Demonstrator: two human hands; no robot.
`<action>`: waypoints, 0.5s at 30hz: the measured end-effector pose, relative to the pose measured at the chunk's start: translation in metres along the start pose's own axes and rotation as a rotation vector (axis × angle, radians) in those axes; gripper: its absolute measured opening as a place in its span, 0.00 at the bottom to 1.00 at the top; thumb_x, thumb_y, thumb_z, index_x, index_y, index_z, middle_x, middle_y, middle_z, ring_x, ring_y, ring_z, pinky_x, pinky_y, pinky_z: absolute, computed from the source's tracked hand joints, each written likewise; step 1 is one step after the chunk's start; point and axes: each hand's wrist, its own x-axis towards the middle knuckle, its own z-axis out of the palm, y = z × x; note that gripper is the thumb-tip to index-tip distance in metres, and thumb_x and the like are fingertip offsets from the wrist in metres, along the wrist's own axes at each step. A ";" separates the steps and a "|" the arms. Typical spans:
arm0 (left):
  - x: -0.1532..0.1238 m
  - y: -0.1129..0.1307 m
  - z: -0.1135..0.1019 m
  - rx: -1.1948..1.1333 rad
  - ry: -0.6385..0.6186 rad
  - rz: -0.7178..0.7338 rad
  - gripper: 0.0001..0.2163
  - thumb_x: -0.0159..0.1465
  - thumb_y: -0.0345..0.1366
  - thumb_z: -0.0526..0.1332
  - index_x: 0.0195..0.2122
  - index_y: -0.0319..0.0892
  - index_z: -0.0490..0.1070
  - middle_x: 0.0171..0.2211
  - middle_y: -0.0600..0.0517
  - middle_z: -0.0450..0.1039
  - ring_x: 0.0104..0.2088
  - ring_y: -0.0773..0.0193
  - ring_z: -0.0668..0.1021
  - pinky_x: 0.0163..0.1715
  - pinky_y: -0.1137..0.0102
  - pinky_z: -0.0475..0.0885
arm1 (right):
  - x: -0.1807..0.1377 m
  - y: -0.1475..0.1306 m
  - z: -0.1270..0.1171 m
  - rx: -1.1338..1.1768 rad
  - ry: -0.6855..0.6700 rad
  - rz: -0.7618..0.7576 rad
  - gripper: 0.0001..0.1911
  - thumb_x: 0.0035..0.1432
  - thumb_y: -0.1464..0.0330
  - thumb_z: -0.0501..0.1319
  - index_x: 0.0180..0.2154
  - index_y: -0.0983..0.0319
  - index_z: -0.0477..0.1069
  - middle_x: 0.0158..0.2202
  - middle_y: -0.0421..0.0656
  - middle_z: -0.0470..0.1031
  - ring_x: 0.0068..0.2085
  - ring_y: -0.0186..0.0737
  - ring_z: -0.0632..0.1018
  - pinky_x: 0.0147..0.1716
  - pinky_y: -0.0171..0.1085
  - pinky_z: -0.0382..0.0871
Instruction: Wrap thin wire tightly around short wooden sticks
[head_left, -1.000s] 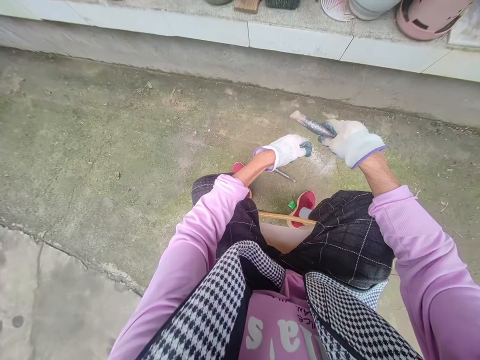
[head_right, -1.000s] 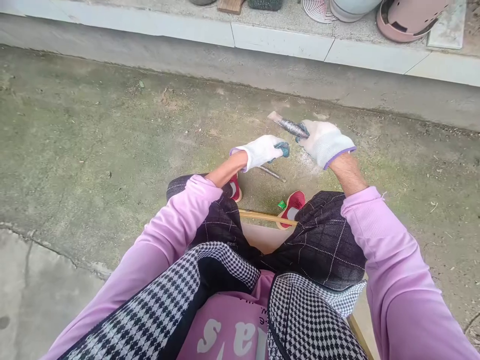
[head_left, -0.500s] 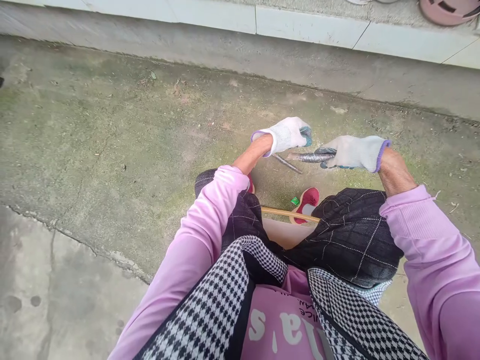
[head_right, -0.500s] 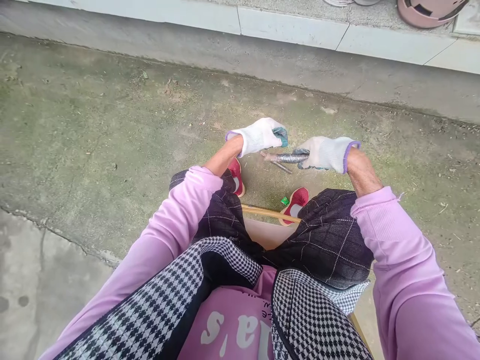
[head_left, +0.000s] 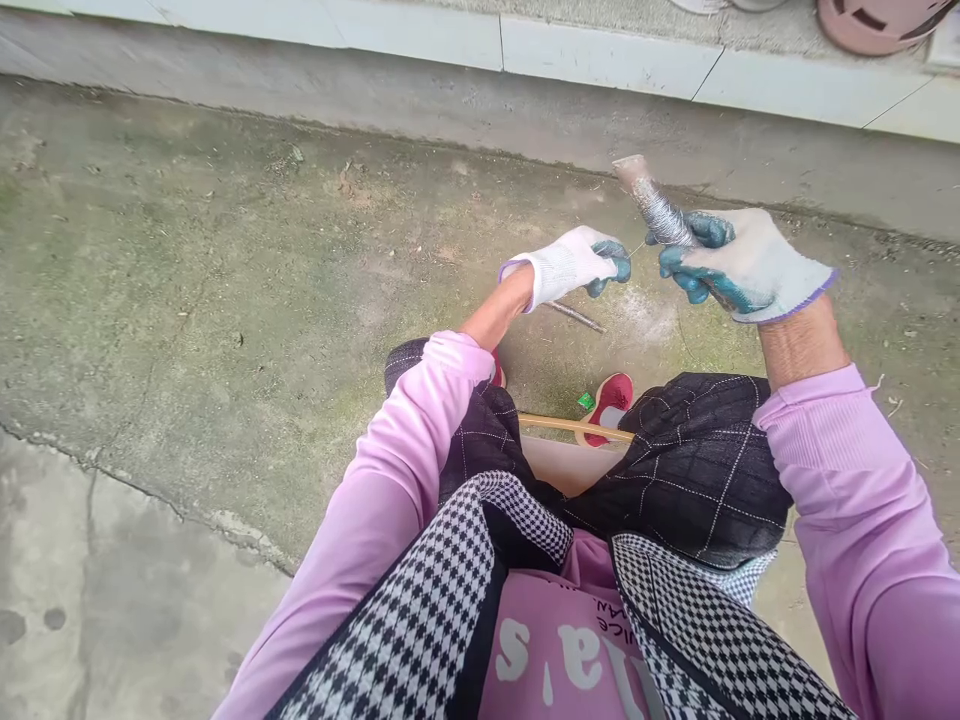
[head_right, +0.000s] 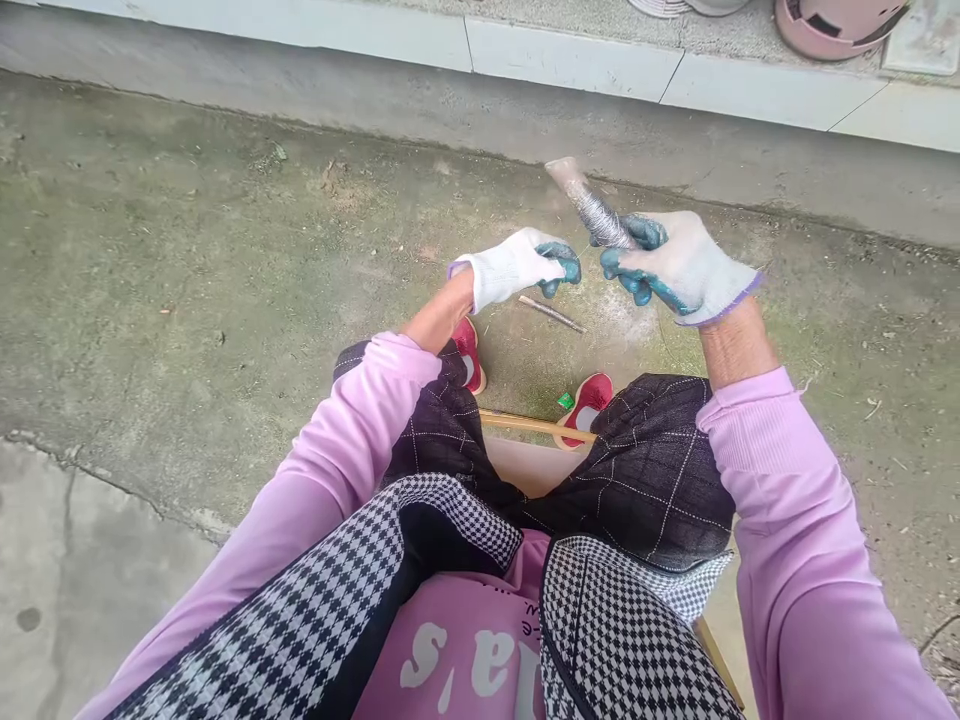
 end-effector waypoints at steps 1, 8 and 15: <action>0.001 -0.001 0.000 0.016 0.010 0.003 0.09 0.72 0.29 0.74 0.51 0.41 0.92 0.34 0.52 0.83 0.37 0.61 0.84 0.46 0.64 0.82 | 0.003 0.000 0.003 -0.019 0.017 0.003 0.16 0.61 0.60 0.84 0.44 0.54 0.81 0.38 0.46 0.82 0.35 0.43 0.73 0.32 0.46 0.75; 0.004 0.007 -0.002 -0.137 0.071 0.090 0.18 0.80 0.29 0.69 0.69 0.37 0.86 0.46 0.47 0.90 0.42 0.63 0.84 0.51 0.67 0.82 | 0.019 -0.004 0.015 -0.176 0.147 -0.008 0.12 0.69 0.66 0.78 0.51 0.54 0.81 0.39 0.43 0.83 0.36 0.43 0.76 0.34 0.43 0.78; -0.004 0.011 -0.006 -0.019 0.166 0.077 0.15 0.80 0.28 0.62 0.55 0.43 0.90 0.38 0.51 0.84 0.33 0.65 0.76 0.40 0.66 0.75 | 0.029 -0.009 0.022 -0.101 0.157 -0.081 0.37 0.75 0.44 0.79 0.74 0.52 0.78 0.51 0.50 0.92 0.46 0.55 0.85 0.40 0.47 0.82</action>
